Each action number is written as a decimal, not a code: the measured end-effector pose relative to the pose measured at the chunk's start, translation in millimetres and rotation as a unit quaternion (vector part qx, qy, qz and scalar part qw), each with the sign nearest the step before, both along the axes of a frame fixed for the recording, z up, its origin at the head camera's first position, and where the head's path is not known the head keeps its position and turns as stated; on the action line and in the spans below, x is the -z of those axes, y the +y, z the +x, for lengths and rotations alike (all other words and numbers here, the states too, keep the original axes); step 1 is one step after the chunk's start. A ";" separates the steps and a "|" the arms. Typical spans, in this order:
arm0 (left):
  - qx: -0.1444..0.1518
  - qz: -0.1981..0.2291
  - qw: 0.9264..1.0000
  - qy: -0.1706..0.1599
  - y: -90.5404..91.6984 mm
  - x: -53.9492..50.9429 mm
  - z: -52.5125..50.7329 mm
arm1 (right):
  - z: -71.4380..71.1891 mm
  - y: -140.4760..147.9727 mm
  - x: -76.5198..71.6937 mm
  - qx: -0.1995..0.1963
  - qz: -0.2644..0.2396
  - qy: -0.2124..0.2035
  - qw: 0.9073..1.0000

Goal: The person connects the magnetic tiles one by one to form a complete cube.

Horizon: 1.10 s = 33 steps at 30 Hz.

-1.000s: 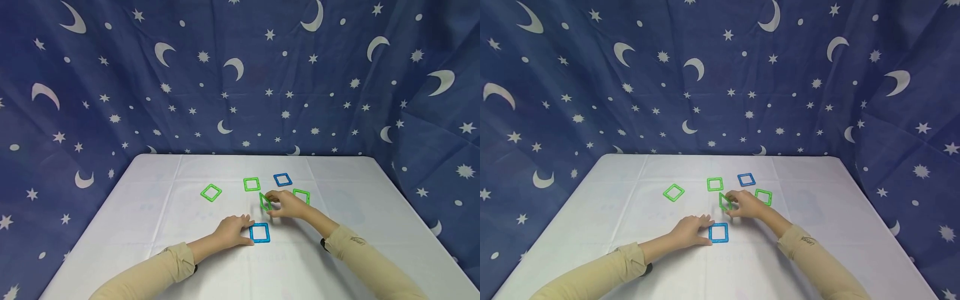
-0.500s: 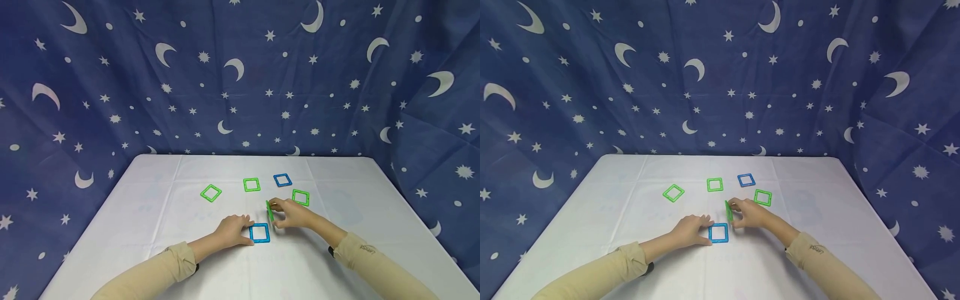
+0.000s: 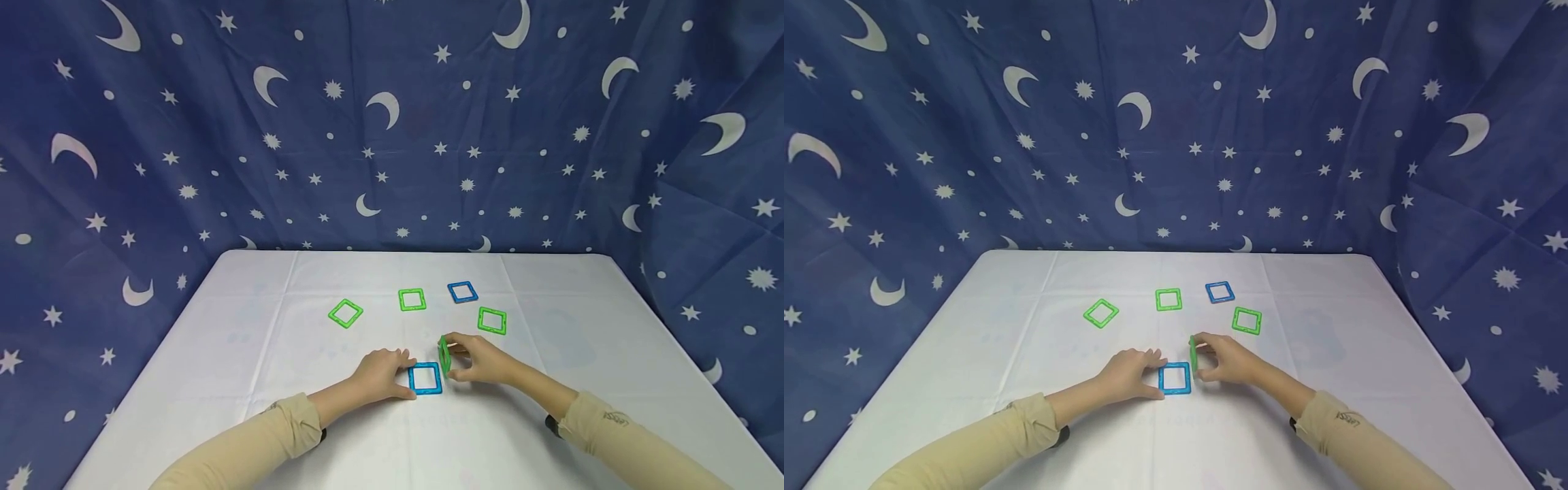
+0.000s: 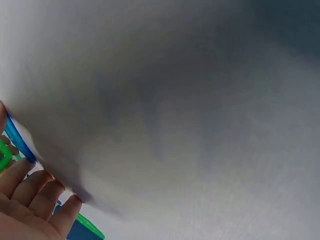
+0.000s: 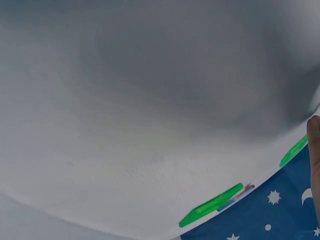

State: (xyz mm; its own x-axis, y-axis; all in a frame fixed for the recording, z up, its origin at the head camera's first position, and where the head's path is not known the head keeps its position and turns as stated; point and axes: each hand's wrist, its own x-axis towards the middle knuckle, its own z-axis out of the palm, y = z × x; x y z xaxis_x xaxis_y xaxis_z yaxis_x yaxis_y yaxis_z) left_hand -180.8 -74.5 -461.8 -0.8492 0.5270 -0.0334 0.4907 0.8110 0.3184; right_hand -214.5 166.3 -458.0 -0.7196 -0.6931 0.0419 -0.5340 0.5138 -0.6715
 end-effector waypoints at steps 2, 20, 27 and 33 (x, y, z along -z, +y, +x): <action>0.000 0.003 1.000 -0.001 0.0 0.4 0.2 | 2.3 1.0 3.0 -0.008 -0.014 -0.007 1.000; -0.001 0.001 1.000 0.002 -1.1 -3.1 0.9 | 8.0 -4.3 9.7 -0.007 -0.017 -0.008 1.000; -0.007 0.010 1.000 0.007 1.6 -4.1 0.9 | 10.9 -5.2 9.5 0.008 0.001 -0.002 1.000; -0.010 0.017 1.000 0.018 4.4 -2.4 1.5 | 10.3 -3.7 8.0 -0.005 0.001 -0.014 1.000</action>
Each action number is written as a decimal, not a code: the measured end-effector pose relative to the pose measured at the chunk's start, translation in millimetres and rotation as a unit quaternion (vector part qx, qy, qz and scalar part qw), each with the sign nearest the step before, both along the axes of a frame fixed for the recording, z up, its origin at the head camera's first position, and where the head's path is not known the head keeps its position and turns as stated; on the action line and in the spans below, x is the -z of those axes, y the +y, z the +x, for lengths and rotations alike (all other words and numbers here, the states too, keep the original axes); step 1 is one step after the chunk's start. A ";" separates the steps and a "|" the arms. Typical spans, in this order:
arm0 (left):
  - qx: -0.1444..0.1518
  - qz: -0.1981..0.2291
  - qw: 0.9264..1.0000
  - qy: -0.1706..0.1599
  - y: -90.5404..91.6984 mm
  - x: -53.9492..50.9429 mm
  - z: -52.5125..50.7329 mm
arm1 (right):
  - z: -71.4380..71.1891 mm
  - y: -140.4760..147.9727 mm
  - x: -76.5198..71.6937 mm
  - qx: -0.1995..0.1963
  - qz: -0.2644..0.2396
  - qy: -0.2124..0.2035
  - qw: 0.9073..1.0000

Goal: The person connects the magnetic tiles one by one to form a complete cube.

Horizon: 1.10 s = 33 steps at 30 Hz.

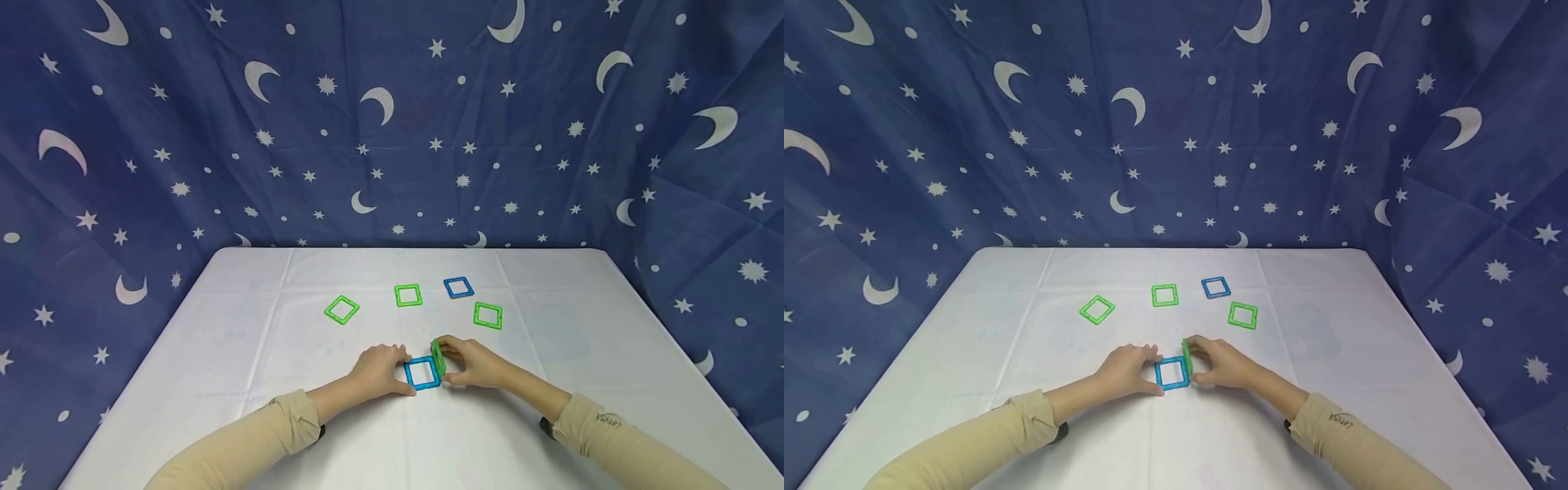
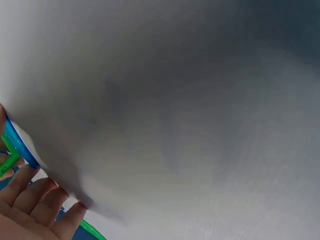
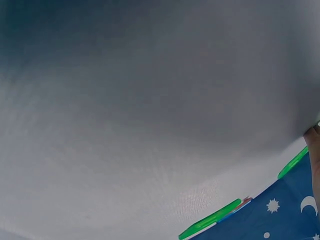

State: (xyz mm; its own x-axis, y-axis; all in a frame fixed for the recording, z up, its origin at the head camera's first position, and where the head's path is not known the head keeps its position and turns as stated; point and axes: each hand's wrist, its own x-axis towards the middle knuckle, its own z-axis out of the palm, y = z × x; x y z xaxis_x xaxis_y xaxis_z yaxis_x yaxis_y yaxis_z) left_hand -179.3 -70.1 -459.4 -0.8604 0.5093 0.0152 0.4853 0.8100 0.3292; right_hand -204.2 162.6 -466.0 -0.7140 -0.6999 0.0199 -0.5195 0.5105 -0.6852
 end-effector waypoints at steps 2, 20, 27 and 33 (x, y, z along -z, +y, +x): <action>-0.002 0.006 1.000 0.001 0.2 1.1 0.3 | -1.1 1.1 -0.1 -0.006 -0.003 -0.007 1.000; -0.005 0.009 0.999 0.031 5.0 6.9 1.2 | -13.2 6.6 -9.8 -0.039 0.036 -0.029 0.998; -0.007 0.030 0.999 0.013 -0.2 7.1 1.5 | -14.0 3.7 -9.9 -0.048 0.035 -0.028 0.998; -0.003 0.055 0.998 -0.003 -3.5 8.2 -1.5 | -15.2 3.2 -9.4 -0.044 0.036 -0.035 0.998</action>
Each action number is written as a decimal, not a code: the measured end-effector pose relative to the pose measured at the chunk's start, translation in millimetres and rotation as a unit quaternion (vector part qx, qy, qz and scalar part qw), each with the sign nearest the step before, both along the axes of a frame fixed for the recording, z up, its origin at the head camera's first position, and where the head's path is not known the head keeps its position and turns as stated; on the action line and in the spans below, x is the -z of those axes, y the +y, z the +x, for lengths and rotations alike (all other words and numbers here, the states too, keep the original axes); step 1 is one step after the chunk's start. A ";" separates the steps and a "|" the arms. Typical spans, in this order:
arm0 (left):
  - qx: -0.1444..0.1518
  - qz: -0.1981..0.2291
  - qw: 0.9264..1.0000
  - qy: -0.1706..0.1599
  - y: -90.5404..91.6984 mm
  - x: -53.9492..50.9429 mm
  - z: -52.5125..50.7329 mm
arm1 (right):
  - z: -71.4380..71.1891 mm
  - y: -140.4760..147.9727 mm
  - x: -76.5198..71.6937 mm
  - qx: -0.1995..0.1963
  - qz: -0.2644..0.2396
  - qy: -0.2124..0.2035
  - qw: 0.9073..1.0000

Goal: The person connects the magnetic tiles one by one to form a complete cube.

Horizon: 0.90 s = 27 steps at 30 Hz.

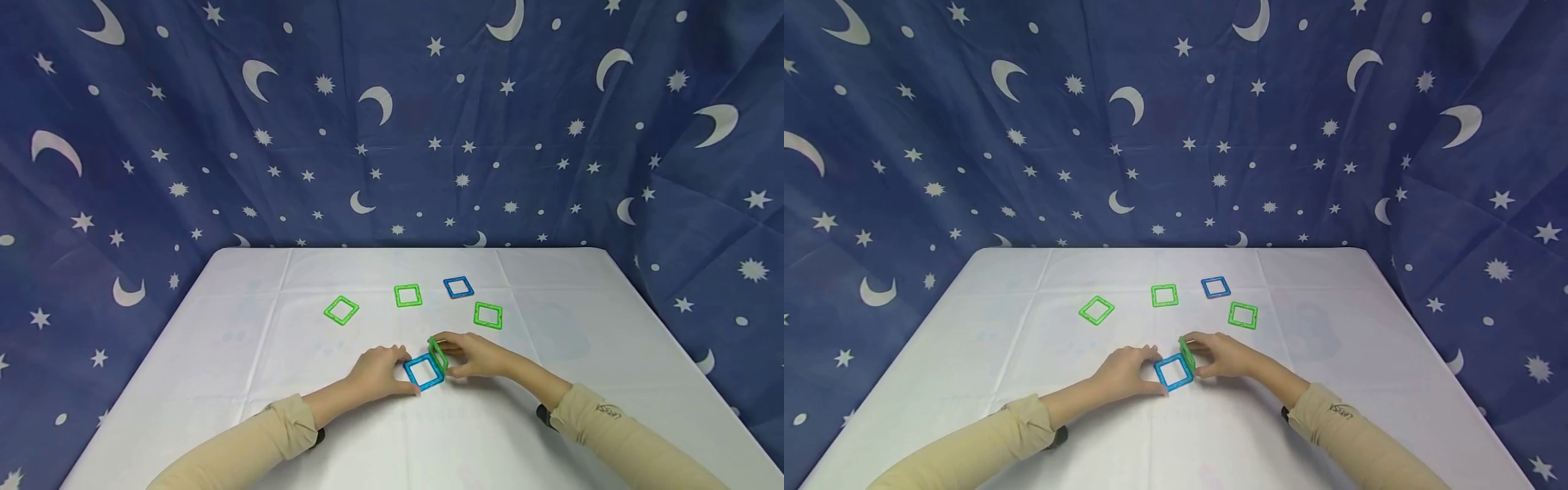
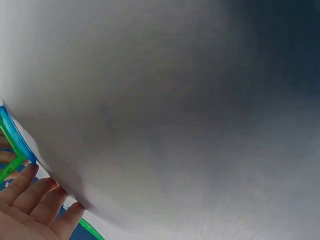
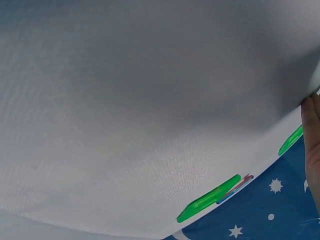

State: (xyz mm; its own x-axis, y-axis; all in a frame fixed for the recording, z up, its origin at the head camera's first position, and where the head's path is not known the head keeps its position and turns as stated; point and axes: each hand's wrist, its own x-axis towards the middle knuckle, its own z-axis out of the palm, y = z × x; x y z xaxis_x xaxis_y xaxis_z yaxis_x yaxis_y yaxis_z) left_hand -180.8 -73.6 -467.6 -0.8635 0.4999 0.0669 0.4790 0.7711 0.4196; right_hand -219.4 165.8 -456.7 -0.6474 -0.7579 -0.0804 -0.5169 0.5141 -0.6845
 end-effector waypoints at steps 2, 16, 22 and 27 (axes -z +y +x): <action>0.000 0.007 1.000 -0.012 -1.2 -0.2 -1.8 | -0.4 0.0 0.5 0.001 0.001 -0.001 1.000; 0.000 0.107 0.992 -0.070 -12.6 -10.3 -14.1 | -2.5 3.7 3.7 0.013 -0.007 -0.011 1.000; -0.024 0.125 0.990 -0.063 -16.3 -6.1 -22.6 | -3.3 5.1 4.0 0.013 -0.012 -0.022 1.000; -0.041 0.149 0.986 -0.062 -17.7 -7.1 -31.2 | -4.3 4.2 4.2 0.006 -0.018 -0.026 0.999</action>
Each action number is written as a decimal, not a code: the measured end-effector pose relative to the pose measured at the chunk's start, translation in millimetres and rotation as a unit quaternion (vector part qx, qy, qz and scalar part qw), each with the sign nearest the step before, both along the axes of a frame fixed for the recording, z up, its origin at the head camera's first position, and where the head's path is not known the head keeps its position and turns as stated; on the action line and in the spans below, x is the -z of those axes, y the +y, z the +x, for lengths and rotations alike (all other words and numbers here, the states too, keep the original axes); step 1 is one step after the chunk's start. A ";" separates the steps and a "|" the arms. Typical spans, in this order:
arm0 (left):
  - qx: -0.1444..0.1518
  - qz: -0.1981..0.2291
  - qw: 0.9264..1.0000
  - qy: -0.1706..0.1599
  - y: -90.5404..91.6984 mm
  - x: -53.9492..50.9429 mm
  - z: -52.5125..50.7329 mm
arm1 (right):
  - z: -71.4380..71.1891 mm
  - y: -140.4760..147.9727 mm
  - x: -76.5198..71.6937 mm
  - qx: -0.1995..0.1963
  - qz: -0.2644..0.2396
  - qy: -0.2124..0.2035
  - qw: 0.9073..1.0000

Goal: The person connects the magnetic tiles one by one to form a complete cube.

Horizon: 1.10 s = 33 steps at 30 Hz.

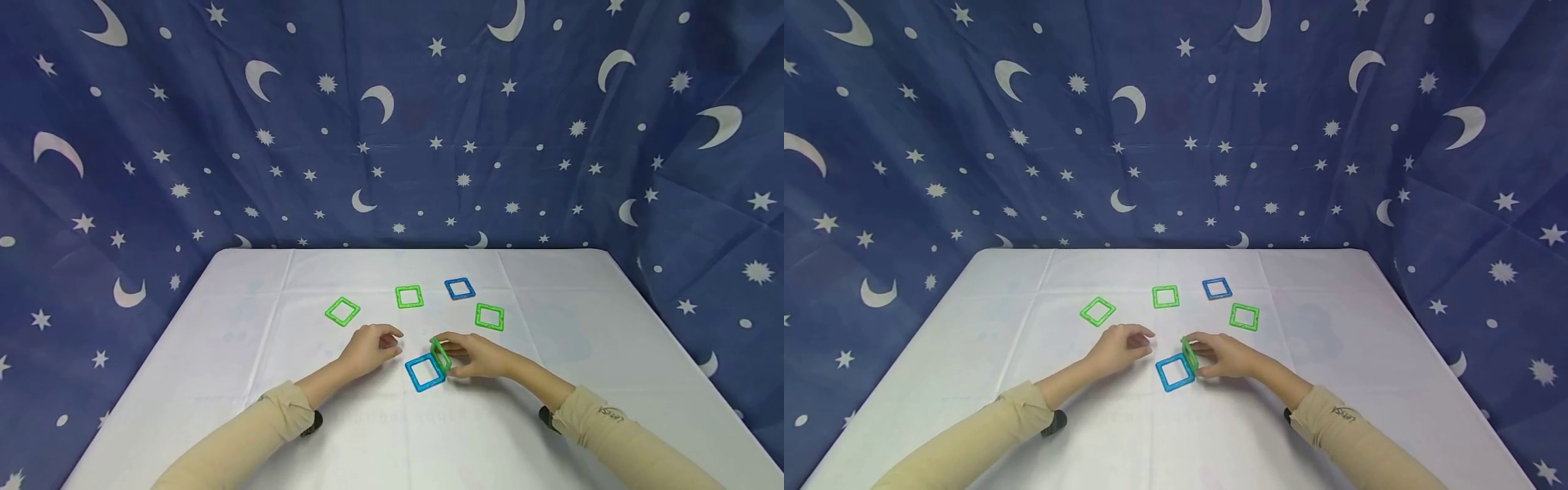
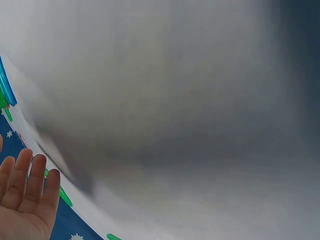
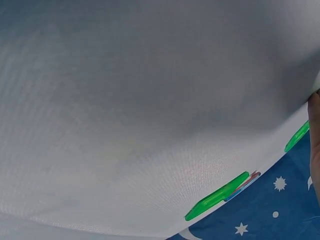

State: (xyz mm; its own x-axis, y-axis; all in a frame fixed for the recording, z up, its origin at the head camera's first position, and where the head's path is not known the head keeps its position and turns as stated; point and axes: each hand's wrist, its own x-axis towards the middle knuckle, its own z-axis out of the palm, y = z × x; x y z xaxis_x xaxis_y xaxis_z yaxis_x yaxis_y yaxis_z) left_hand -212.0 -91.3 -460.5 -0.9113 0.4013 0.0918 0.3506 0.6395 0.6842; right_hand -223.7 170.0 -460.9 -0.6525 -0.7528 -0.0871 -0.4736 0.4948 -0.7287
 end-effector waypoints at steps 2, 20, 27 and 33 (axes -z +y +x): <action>-0.007 0.007 1.000 0.005 0.9 -0.6 -3.9 | 0.0 0.4 0.0 0.001 0.000 0.001 1.000; -0.079 0.005 0.995 0.062 14.2 -4.6 -35.2 | 1.4 0.4 -1.1 0.005 -0.009 -0.015 1.000; -0.103 0.016 0.993 0.059 21.4 -7.6 -51.0 | 1.2 1.2 -0.1 0.003 -0.014 -0.016 1.000; -0.062 0.029 0.997 0.041 24.4 -5.6 -65.9 | -0.2 2.0 2.2 0.002 -0.015 -0.011 1.000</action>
State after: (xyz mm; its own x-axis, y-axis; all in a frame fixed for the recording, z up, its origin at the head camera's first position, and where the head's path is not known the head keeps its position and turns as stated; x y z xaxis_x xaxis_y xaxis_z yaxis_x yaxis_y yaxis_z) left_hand -277.9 -66.9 -454.9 -0.9419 0.2781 0.1885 0.3283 0.6420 0.6929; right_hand -223.9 172.0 -463.1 -0.6530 -0.7532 -0.0794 -0.4559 0.4746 -0.7530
